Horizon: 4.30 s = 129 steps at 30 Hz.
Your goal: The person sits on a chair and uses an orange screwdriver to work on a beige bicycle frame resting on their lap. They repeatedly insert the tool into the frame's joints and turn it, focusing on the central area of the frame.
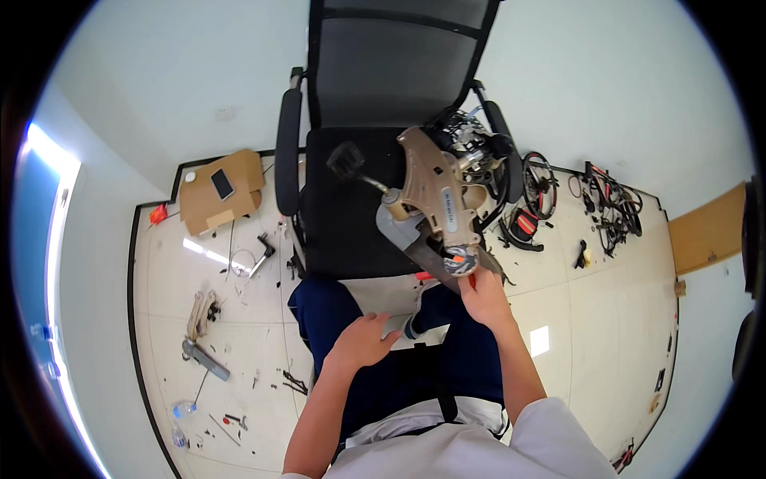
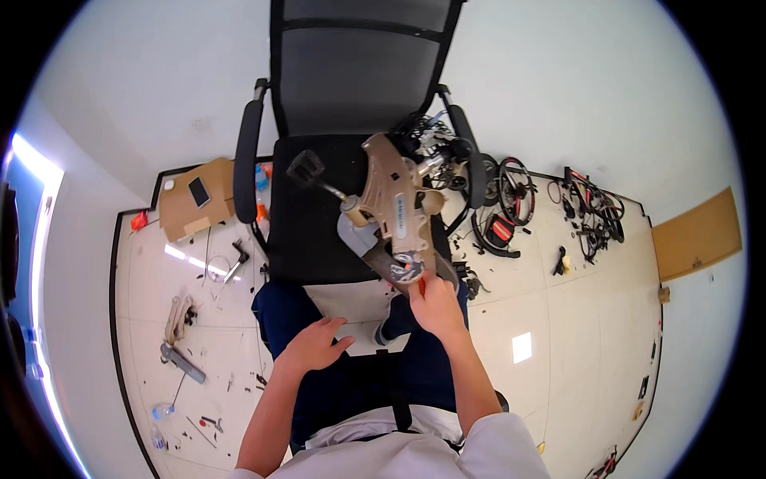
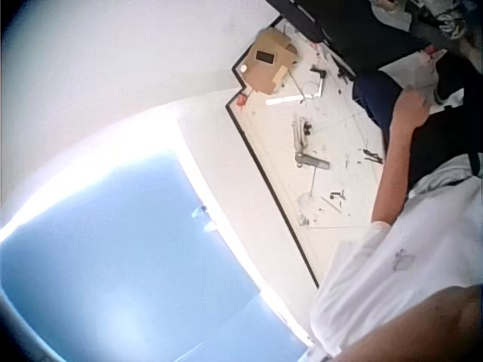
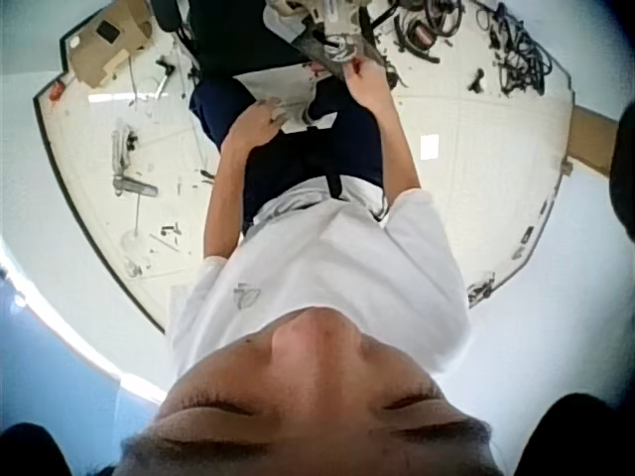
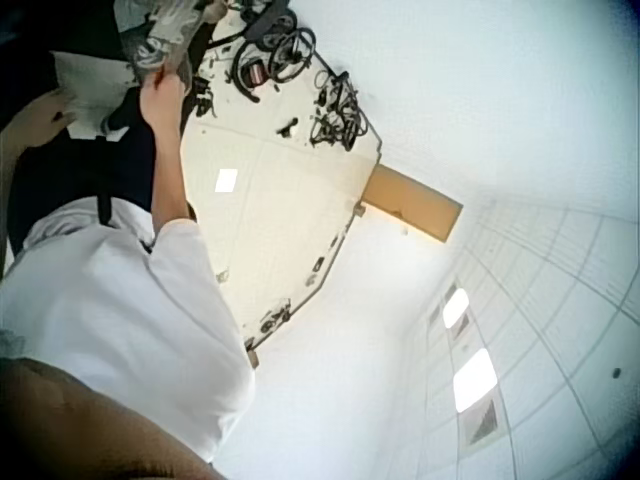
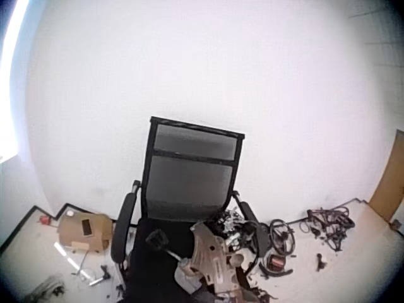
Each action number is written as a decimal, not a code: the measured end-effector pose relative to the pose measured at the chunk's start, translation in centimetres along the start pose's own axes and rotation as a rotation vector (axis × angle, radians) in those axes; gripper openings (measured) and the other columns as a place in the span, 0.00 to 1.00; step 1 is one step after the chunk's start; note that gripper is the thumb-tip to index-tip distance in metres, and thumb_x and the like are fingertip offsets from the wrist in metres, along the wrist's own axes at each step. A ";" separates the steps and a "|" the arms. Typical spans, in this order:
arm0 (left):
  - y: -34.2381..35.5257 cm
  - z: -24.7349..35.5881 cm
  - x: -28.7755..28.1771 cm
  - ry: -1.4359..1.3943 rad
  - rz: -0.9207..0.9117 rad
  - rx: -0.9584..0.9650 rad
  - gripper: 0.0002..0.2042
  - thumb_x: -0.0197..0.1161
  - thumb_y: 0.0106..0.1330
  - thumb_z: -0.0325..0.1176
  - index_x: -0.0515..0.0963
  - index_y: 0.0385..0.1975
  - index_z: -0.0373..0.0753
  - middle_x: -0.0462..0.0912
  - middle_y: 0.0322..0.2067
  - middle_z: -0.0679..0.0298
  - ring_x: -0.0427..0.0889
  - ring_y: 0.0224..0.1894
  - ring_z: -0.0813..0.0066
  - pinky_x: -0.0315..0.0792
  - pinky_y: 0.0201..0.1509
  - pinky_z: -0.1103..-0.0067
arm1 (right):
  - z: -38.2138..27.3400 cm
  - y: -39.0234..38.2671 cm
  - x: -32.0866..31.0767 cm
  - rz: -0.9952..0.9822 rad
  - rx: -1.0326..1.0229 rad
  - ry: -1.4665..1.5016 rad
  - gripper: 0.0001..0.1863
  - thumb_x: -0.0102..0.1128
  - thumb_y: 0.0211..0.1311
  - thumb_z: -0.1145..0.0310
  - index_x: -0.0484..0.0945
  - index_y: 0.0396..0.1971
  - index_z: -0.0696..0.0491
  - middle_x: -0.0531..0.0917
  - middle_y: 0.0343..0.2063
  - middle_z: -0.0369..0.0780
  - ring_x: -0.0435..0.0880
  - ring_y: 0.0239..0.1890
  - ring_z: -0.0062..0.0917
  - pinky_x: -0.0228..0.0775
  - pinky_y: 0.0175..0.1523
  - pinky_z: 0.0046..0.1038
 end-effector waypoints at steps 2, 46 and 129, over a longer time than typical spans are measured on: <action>-0.2 0.0 0.0 -0.001 0.022 0.019 0.23 0.58 0.67 0.45 0.73 0.53 0.32 0.79 0.45 0.45 0.78 0.49 0.48 0.72 0.54 0.65 | -2.0 0.0 0.5 0.037 -0.096 -0.161 0.12 0.55 0.60 0.67 0.79 0.37 0.60 0.82 0.30 0.55 0.81 0.35 0.53 0.74 0.42 0.46; 0.0 0.3 -0.3 -0.014 -0.002 -0.009 0.24 0.58 0.67 0.45 0.73 0.54 0.33 0.80 0.43 0.43 0.79 0.49 0.47 0.72 0.55 0.64 | 1.1 4.5 8.9 -0.208 0.400 0.830 0.18 0.58 0.66 0.58 0.73 0.49 0.54 0.74 0.23 0.35 0.67 0.13 0.15 0.50 0.13 0.16; 4.2 1.4 -1.8 -0.927 0.795 -0.306 0.15 0.59 0.70 0.44 0.74 0.38 0.36 0.81 0.25 0.61 0.81 0.24 0.78 0.73 0.26 0.82 | -1.0 5.7 13.9 -0.538 0.213 1.560 0.16 0.70 0.55 0.63 0.76 0.42 0.46 0.81 0.35 0.34 0.82 0.39 0.24 0.75 0.46 0.29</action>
Point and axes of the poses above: each hand's wrist, its own y-axis towards the middle knuckle, its own x-axis out of the palm, z = x × y, the point moved 9 cm from there along y, towards the middle knuckle
